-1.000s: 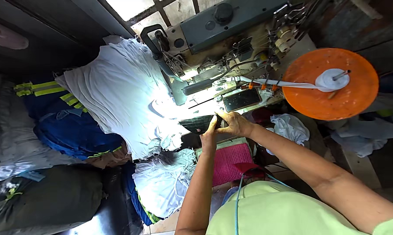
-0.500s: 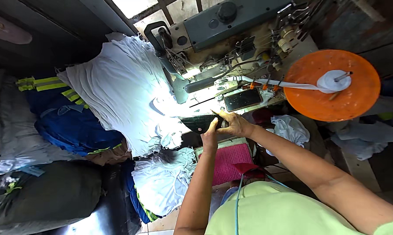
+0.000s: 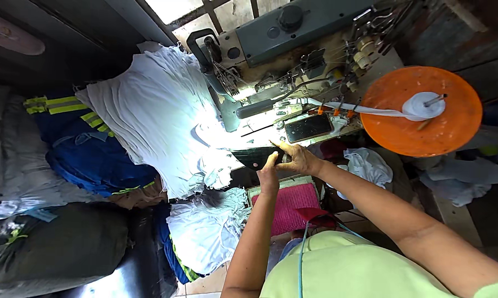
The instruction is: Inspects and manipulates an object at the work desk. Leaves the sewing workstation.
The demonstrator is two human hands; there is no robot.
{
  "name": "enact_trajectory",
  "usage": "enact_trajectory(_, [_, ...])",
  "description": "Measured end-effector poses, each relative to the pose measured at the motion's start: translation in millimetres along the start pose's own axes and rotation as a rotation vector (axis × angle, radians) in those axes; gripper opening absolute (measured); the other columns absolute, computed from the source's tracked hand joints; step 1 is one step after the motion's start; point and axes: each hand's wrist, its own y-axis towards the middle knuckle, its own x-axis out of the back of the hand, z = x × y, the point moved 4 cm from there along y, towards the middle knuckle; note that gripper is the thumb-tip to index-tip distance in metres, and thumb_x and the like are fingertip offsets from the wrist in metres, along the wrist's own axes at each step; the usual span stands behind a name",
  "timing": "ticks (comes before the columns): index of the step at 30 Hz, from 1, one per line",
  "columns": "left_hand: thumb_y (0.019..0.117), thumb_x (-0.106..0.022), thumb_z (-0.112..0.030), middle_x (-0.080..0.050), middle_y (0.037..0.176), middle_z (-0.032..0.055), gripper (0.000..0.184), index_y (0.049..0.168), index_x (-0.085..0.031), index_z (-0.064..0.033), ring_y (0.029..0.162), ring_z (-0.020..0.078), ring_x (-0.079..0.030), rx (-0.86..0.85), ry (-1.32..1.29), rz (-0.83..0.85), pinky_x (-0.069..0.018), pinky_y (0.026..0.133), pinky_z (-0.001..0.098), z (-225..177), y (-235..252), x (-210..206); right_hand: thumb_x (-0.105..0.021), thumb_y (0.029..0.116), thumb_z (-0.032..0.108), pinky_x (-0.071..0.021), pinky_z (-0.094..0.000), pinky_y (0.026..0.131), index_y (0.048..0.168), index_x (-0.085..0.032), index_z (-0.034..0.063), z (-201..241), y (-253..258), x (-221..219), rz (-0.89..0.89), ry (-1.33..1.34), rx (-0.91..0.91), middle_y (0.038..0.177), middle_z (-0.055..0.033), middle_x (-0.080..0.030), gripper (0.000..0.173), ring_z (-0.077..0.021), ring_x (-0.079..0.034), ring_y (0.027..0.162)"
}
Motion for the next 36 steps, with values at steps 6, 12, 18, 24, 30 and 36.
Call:
enact_trajectory(6, [0.0936,-0.057,0.009,-0.068,0.076,0.0018,0.011,0.093,-0.062,-0.0006,0.074,0.0067,-0.068,0.032,-0.077,-0.056,-0.0573,0.074,0.0245,0.9,-0.4,-3.7,-0.07,0.0892,0.045,-0.0528,-0.0436,0.066,0.138,-0.059,-0.003,-2.1,-1.2,-0.3,-0.058,-0.069,0.024,0.082,-0.0157,-0.07,0.069,-0.0248,-0.065,0.069])
enact_trajectory(12, [0.0937,-0.059,0.009,-0.068,0.075,0.0047,0.008,0.092,-0.062,0.0025,0.072,0.009,-0.068,0.087,-0.105,-0.111,-0.0574,0.072,0.0254,-0.8,-0.6,-7.8,-0.071,0.0886,0.042,-0.052,-0.0428,0.065,0.138,-0.06,-0.0019,-0.5,-0.4,3.3,-0.078,-0.073,0.027,0.079,-0.0143,-0.069,0.067,-0.023,-0.062,0.065])
enact_trajectory(18, [0.0923,-0.06,0.01,-0.068,0.078,0.0048,0.009,0.095,-0.062,0.002,0.074,0.0093,-0.068,0.063,-0.12,-0.121,-0.0578,0.073,0.0257,0.2,0.9,-8.1,-0.071,0.0881,0.042,-0.0526,-0.0449,0.067,0.135,-0.063,-0.0016,-0.8,0.2,4.3,-0.093,-0.076,0.042,0.082,-0.0163,-0.071,0.064,-0.0253,-0.065,0.07])
enact_trajectory(24, [0.0911,-0.063,0.01,-0.067,0.078,0.0068,0.009,0.096,-0.061,0.0025,0.074,0.0109,-0.067,0.124,-0.11,-0.162,-0.0573,0.071,0.0265,1.8,3.2,-8.1,-0.07,0.0896,0.042,-0.0536,-0.0479,0.07,0.135,-0.063,-0.0022,-1.3,0.0,2.1,-0.103,-0.128,0.054,0.087,-0.0187,-0.072,0.064,-0.0295,-0.068,0.073])
enact_trajectory(30, [0.0937,-0.064,0.005,-0.067,0.075,0.0062,0.005,0.098,-0.061,0.0033,0.068,0.0093,-0.067,0.143,-0.089,-0.169,-0.0572,0.067,0.0246,7.0,4.2,-7.3,-0.066,0.0943,0.044,-0.0524,-0.0518,0.07,0.136,-0.063,-0.0006,4.0,1.2,6.5,-0.001,-0.287,0.006,0.082,-0.0207,-0.07,0.061,-0.0361,-0.068,0.073])
enact_trajectory(36, [0.0974,-0.057,0.004,-0.067,0.089,0.0063,0.01,0.107,-0.06,0.0042,0.084,0.0104,-0.066,0.106,-0.026,0.067,-0.056,0.082,0.0287,8.8,3.1,-2.6,-0.067,0.0924,0.047,-0.052,-0.0495,0.078,0.126,-0.06,-0.0105,2.1,-1.6,7.8,0.077,-0.156,-0.07,0.088,-0.0217,-0.068,0.067,-0.0336,-0.067,0.083])
